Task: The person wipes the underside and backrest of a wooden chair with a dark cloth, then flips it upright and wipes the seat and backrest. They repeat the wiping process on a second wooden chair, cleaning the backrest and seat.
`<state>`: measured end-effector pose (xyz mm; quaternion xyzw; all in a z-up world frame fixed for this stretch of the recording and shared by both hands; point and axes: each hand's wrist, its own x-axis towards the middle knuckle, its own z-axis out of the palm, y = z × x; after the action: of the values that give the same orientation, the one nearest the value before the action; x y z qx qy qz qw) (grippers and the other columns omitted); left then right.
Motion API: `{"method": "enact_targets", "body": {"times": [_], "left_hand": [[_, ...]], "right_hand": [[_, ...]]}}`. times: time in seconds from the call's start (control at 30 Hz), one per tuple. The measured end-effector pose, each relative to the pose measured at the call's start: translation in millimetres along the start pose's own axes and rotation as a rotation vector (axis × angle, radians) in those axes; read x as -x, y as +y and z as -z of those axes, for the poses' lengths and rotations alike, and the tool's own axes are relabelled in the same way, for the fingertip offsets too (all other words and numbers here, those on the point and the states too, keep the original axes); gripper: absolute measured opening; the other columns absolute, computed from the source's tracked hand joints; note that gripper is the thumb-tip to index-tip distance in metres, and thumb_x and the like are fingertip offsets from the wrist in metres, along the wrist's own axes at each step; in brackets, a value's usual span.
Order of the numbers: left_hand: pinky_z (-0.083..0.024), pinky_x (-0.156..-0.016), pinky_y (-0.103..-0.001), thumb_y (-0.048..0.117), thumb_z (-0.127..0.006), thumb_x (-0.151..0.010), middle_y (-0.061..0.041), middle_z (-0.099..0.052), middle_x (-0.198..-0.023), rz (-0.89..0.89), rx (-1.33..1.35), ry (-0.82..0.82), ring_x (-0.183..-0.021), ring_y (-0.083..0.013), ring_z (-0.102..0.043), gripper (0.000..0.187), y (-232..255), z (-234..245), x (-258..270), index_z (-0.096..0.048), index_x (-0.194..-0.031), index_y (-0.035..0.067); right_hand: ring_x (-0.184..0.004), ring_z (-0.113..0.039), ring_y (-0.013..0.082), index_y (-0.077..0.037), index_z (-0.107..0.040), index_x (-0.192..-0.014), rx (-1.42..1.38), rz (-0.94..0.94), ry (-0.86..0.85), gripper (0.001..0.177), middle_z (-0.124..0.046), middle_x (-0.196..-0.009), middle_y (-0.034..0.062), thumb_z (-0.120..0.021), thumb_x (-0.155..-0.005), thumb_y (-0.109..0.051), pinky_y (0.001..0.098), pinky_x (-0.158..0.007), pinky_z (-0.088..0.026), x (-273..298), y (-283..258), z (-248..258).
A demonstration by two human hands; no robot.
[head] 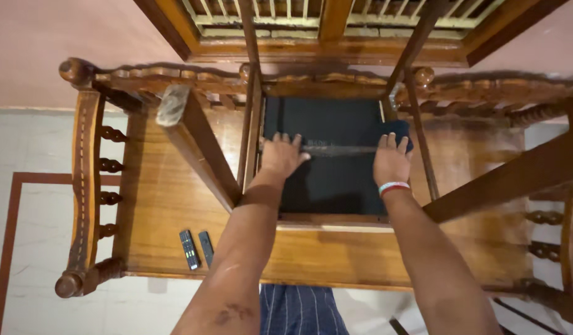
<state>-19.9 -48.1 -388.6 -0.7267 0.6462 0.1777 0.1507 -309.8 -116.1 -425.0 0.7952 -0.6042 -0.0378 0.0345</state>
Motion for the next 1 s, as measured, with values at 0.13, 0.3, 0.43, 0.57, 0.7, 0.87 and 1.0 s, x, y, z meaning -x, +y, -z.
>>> {"method": "enact_targets", "body": {"times": [0.13, 0.3, 0.43, 0.57, 0.7, 0.87, 1.0], "left_hand": [[-0.025, -0.111, -0.075, 0.044, -0.049, -0.103, -0.011, -0.037, -0.163, -0.041, -0.145, 0.1, -0.153, -0.0353, -0.026, 0.06, 3, 10, -9, -0.037, -0.159, 0.026], [-0.012, -0.118, -0.072, 0.051, -0.046, -0.099, -0.006, -0.027, -0.166, -0.072, -0.231, 0.166, -0.155, -0.0297, -0.018, 0.066, 2, -8, -12, -0.025, -0.159, 0.031], [-0.01, -0.119, -0.072, 0.049, -0.043, -0.105, -0.008, -0.021, -0.171, 0.018, 0.012, 0.16, -0.157, -0.0316, -0.016, 0.065, 5, -9, 2, -0.023, -0.164, 0.032], [-0.005, -0.12, -0.069, 0.062, -0.038, -0.102, -0.01, -0.006, -0.172, 0.083, 0.115, 0.065, -0.157, -0.0345, -0.005, 0.072, 10, 3, 12, -0.017, -0.164, 0.032], [-0.003, -0.12, -0.07, 0.071, -0.038, -0.097, -0.013, -0.001, -0.172, 0.089, 0.121, 0.025, -0.157, -0.0364, 0.0, 0.082, 10, 21, 18, -0.013, -0.164, 0.031], [0.0, -0.12, -0.069, 0.079, -0.041, -0.091, -0.016, -0.003, -0.171, 0.079, 0.132, 0.002, -0.158, -0.0384, 0.001, 0.093, 12, 30, 23, -0.015, -0.165, 0.029], [0.001, -0.12, -0.069, 0.081, -0.046, -0.088, -0.017, -0.003, -0.172, 0.084, 0.144, -0.01, -0.157, -0.0396, 0.002, 0.098, 11, 28, 23, -0.016, -0.165, 0.028]], "right_hand": [[-0.14, -0.046, 0.0409, -0.004, -0.054, -0.142, -0.087, -0.03, 0.035, 0.045, -0.051, -0.153, 0.0143, -0.05, -0.097, -0.01, 0.0583, -0.107, -0.042, -22, 4, 14], [-0.143, -0.049, 0.0356, -0.003, -0.051, -0.148, -0.13, 0.082, -0.099, 0.044, -0.053, -0.152, 0.0178, -0.044, -0.105, -0.008, 0.0523, -0.116, -0.044, 1, -26, 19], [-0.148, -0.039, 0.0368, 0.0, -0.047, -0.148, -0.318, 0.373, -0.063, 0.054, -0.045, -0.157, 0.0203, -0.048, -0.095, -0.008, 0.0551, -0.119, -0.031, 9, -83, 28], [-0.15, -0.035, 0.0357, -0.003, -0.044, -0.151, -0.434, 0.437, -0.166, 0.055, -0.042, -0.16, 0.017, -0.051, -0.099, -0.018, 0.0563, -0.122, -0.027, 17, -97, 48], [-0.15, -0.025, 0.0322, -0.008, -0.035, -0.153, -0.15, 0.234, -0.316, 0.069, -0.027, -0.164, 0.0151, -0.058, -0.094, -0.034, 0.0614, -0.118, -0.02, 15, -61, 70], [-0.152, -0.029, 0.0373, -0.005, -0.037, -0.156, -0.176, 0.078, -0.226, 0.066, -0.032, -0.163, 0.0204, -0.056, -0.099, -0.032, 0.0599, -0.119, -0.024, 12, -34, 61], [-0.145, -0.037, 0.0396, -0.001, -0.042, -0.151, -0.199, 0.309, -0.141, 0.06, -0.039, -0.159, 0.0206, -0.056, -0.096, -0.021, 0.0579, -0.114, -0.031, 12, -77, 32]]}}
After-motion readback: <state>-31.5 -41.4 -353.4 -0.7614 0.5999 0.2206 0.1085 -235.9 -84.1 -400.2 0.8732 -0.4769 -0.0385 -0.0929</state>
